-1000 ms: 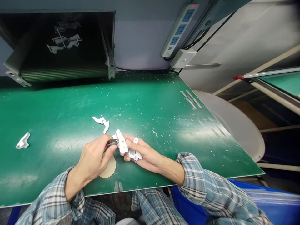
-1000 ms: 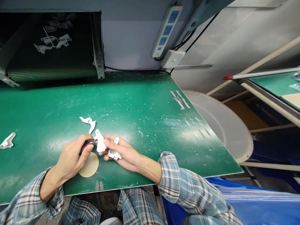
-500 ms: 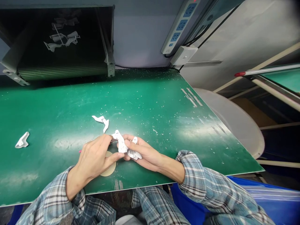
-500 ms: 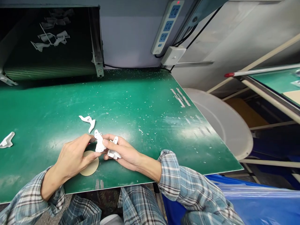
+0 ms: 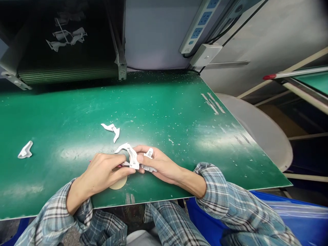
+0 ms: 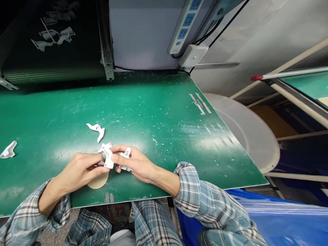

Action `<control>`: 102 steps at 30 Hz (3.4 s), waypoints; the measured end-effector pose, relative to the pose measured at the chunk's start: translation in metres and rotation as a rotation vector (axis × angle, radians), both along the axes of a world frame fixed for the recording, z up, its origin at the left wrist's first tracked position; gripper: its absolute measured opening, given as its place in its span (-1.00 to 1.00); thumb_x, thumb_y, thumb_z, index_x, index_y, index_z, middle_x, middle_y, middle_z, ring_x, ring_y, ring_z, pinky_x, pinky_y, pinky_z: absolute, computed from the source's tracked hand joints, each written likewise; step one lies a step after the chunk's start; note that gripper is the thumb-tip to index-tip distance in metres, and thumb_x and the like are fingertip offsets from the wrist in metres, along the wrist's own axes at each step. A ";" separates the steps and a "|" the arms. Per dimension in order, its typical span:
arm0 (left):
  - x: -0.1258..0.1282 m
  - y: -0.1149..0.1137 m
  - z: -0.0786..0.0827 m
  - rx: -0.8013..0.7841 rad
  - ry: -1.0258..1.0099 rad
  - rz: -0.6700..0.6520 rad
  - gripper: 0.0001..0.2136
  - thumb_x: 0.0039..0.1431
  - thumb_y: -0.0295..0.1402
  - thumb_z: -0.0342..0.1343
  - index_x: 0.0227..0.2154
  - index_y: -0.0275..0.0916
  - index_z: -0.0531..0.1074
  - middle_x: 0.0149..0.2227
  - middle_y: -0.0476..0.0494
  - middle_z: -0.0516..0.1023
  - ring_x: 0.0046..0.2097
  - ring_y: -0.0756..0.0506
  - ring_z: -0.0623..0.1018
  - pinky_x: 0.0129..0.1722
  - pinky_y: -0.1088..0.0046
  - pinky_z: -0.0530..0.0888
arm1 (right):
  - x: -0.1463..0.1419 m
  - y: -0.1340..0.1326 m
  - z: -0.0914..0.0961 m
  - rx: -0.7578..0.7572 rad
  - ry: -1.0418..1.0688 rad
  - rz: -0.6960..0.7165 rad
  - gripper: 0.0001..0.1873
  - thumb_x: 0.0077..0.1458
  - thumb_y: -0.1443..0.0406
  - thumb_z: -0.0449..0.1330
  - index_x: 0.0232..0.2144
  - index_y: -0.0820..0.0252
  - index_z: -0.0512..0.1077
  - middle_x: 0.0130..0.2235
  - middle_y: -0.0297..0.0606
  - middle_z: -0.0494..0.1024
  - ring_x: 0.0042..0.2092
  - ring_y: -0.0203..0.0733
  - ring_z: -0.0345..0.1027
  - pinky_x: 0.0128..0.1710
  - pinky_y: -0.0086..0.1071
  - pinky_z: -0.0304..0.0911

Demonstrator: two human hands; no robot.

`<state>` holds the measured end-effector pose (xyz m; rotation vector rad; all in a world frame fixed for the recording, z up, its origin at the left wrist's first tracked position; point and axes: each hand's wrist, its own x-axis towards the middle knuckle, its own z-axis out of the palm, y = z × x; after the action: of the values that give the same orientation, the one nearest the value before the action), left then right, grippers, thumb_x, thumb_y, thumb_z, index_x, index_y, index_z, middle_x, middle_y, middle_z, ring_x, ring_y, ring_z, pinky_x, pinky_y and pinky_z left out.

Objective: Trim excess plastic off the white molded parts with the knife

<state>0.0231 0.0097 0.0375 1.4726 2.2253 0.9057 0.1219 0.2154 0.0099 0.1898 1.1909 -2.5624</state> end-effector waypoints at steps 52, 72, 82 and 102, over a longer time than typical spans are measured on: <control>0.000 -0.003 -0.003 0.224 -0.102 0.039 -0.76 0.49 -0.13 0.05 -0.22 -0.19 0.38 -0.37 0.03 0.47 -0.43 0.03 0.39 -0.44 0.53 0.29 | 0.003 0.008 0.007 0.607 0.371 -0.178 -0.78 0.11 0.22 0.49 -0.17 0.06 0.68 -0.13 -0.22 0.68 -0.12 -0.11 0.53 -0.06 -0.26 0.36; -0.002 0.001 -0.007 0.100 -0.403 -0.102 -0.54 0.49 0.01 -0.06 -0.45 -0.21 0.25 -0.51 0.07 0.20 -0.50 0.03 0.20 -0.49 0.48 0.14 | 0.003 0.008 0.008 0.532 0.340 -0.115 -0.80 0.11 0.25 0.48 -0.16 0.03 0.70 -0.15 -0.26 0.68 -0.14 -0.14 0.52 -0.03 -0.27 0.36; -0.004 0.002 -0.005 0.080 -0.467 -0.105 -0.49 0.50 0.04 -0.10 -0.50 -0.21 0.20 -0.54 0.09 0.09 -0.52 0.05 0.12 -0.52 0.47 0.09 | 0.002 0.008 0.007 0.500 0.199 -0.058 -0.73 0.02 0.17 0.52 -0.21 0.12 0.68 -0.29 -0.32 0.61 -0.30 -0.24 0.38 -0.23 -0.37 0.26; -0.001 0.002 -0.013 -0.003 0.781 0.230 -0.57 0.54 -0.07 -0.06 -0.42 -0.23 0.36 -0.50 -0.01 0.43 -0.47 -0.03 0.42 -0.48 0.37 0.14 | -0.003 0.009 0.011 0.621 0.086 -0.088 -0.54 0.06 0.07 0.43 -0.06 0.20 0.60 -0.25 -0.31 0.54 -0.29 -0.26 0.27 -0.28 -0.39 0.14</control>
<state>0.0218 0.0118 0.0245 1.8083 2.9800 0.4004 0.1189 0.2247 0.0206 0.2715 2.0202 -2.2030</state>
